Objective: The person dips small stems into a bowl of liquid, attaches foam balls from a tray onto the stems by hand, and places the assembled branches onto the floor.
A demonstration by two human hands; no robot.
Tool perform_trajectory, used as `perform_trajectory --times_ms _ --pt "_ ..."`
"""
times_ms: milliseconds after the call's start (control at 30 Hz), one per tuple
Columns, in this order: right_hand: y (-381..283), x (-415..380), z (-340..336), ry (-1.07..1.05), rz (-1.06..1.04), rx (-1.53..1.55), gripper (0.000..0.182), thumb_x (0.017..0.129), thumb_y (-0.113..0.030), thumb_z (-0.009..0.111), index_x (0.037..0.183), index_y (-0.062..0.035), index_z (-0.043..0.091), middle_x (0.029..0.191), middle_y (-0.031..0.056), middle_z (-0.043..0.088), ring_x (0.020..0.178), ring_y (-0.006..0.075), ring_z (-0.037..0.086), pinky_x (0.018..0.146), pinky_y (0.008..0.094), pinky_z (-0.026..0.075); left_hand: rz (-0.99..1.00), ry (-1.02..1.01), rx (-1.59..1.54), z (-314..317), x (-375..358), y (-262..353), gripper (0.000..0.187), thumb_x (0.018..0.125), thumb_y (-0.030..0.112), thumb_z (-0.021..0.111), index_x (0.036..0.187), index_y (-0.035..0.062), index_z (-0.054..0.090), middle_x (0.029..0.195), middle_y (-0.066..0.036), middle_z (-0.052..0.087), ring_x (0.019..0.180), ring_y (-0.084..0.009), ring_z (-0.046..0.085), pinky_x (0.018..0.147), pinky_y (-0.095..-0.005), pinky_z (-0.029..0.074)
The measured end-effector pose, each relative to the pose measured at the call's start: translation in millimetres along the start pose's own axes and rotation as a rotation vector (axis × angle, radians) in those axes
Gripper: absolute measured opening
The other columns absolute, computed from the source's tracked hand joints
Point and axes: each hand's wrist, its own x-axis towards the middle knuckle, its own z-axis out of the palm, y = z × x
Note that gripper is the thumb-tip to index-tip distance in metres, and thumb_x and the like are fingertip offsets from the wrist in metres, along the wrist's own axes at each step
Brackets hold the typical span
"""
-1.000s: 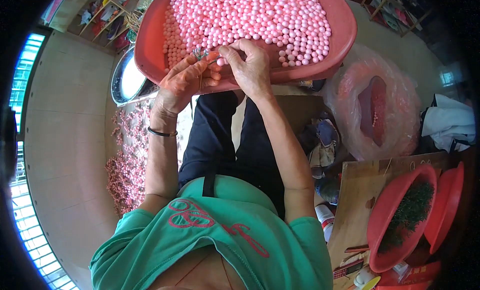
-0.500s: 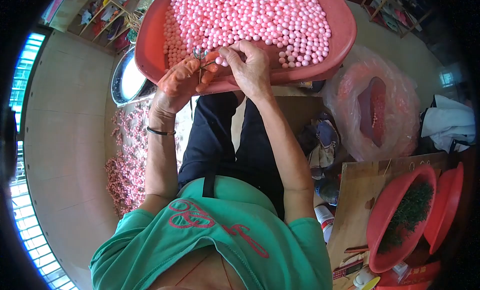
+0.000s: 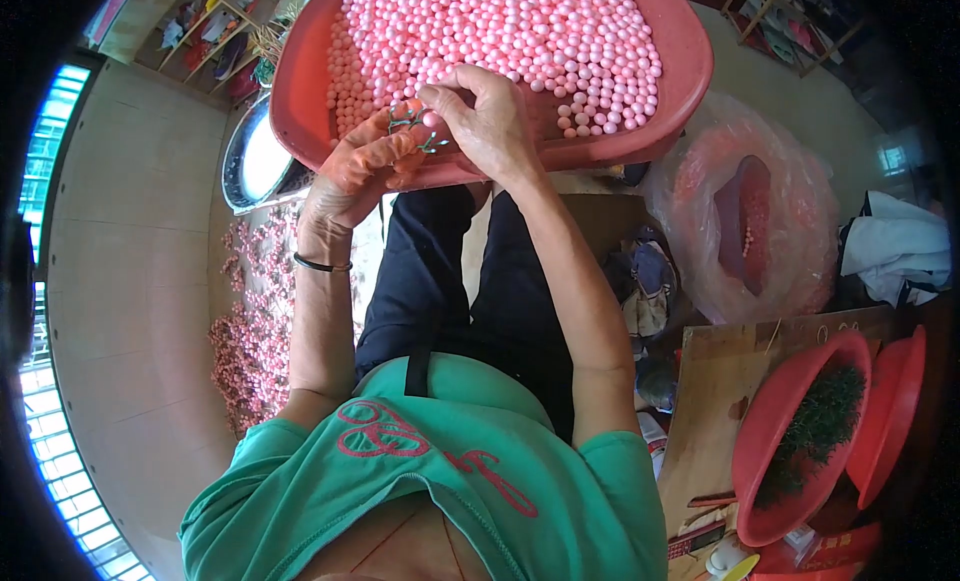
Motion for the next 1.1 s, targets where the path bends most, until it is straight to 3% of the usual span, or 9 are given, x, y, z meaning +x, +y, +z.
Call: perform_trajectory --times_ms 133,233,333,467,600,700,800,933,1100 --pt "-1 15 -1 -0.117 -0.119 -0.139 0.019 0.09 -0.018 0.067 0.09 0.0012 0.068 0.076 0.0017 0.066 0.068 0.0064 0.057 0.063 0.0235 0.046 0.013 0.014 -0.013 -2 2 -5 0.039 0.086 0.015 0.069 0.119 0.0006 0.053 0.075 0.001 0.054 0.059 -0.0084 0.044 0.053 -0.021 0.033" --pt "-5 18 3 -0.124 -0.074 0.039 0.02 0.091 -0.02 0.066 0.09 0.0003 0.068 0.074 -0.0002 0.064 0.066 0.0058 0.054 0.06 0.0232 0.045 0.006 0.05 0.021 -5 4 -7 0.032 0.086 0.014 0.069 0.112 0.0009 0.056 0.073 0.002 0.054 0.057 -0.0086 0.044 0.051 -0.0215 0.032" --pt "-3 16 -9 -0.007 -0.062 -0.061 0.021 0.091 -0.021 0.066 0.09 -0.0004 0.068 0.074 -0.001 0.063 0.064 0.0048 0.051 0.058 0.0222 0.042 -0.031 0.027 0.036 -7 5 -6 0.027 0.087 0.016 0.069 0.108 0.0017 0.062 0.079 0.001 0.058 0.064 -0.0094 0.048 0.057 -0.0227 0.037" --pt "11 7 -29 0.11 0.017 -0.21 0.02 0.091 -0.018 0.065 0.089 0.0011 0.068 0.078 -0.0008 0.065 0.064 0.0052 0.051 0.057 0.0233 0.042 -0.044 0.07 0.043 -2 4 -4 0.026 0.087 0.019 0.069 0.106 0.002 0.065 0.078 0.002 0.057 0.064 -0.0083 0.047 0.055 -0.0226 0.035" --pt "18 5 -34 0.088 0.088 -0.651 0.018 0.085 -0.019 0.069 0.086 -0.0015 0.068 0.081 0.0135 0.068 0.069 0.0214 0.063 0.065 0.035 0.048 -0.031 0.039 -0.054 -6 6 -6 0.023 0.09 0.019 0.067 0.106 0.0027 0.064 0.082 0.0 0.06 0.064 -0.0078 0.048 0.054 -0.0216 0.034" --pt "31 9 -26 0.131 -0.098 -0.873 0.02 0.081 -0.021 0.072 0.082 -0.0026 0.064 0.081 0.017 0.065 0.074 0.0319 0.064 0.068 0.0405 0.048 -0.018 0.036 -0.085 -3 6 -1 0.022 0.09 0.018 0.066 0.104 0.0014 0.064 0.081 -0.002 0.063 0.061 -0.0078 0.048 0.052 -0.0215 0.034" --pt "30 13 -14 0.118 -0.11 -0.997 0.023 0.079 -0.02 0.073 0.08 -0.0023 0.059 0.079 0.0155 0.063 0.077 0.0363 0.062 0.069 0.0443 0.048 -0.02 0.025 -0.108 -4 6 0 0.021 0.091 0.017 0.065 0.104 0.0004 0.063 0.083 -0.005 0.065 0.06 -0.0082 0.048 0.051 -0.0213 0.035" --pt "38 18 -7 0.141 -0.144 -1.018 0.022 0.079 -0.018 0.073 0.081 -0.0022 0.058 0.082 0.0176 0.064 0.077 0.0364 0.063 0.068 0.0448 0.049 0.002 0.041 -0.086 -5 6 -3 0.019 0.091 0.016 0.064 0.102 0.0009 0.062 0.085 -0.006 0.065 0.06 -0.0089 0.05 0.051 -0.0213 0.038" --pt "25 4 -19 0.129 -0.009 -0.514 0.015 0.082 -0.012 0.069 0.086 -0.0002 0.061 0.075 0.0083 0.063 0.066 0.0172 0.06 0.062 0.0313 0.048 0.044 0.145 -0.064 3 7 -8 0.014 0.091 0.014 0.065 0.099 0.0027 0.061 0.082 -0.005 0.064 0.062 -0.009 0.051 0.054 -0.0218 0.041"
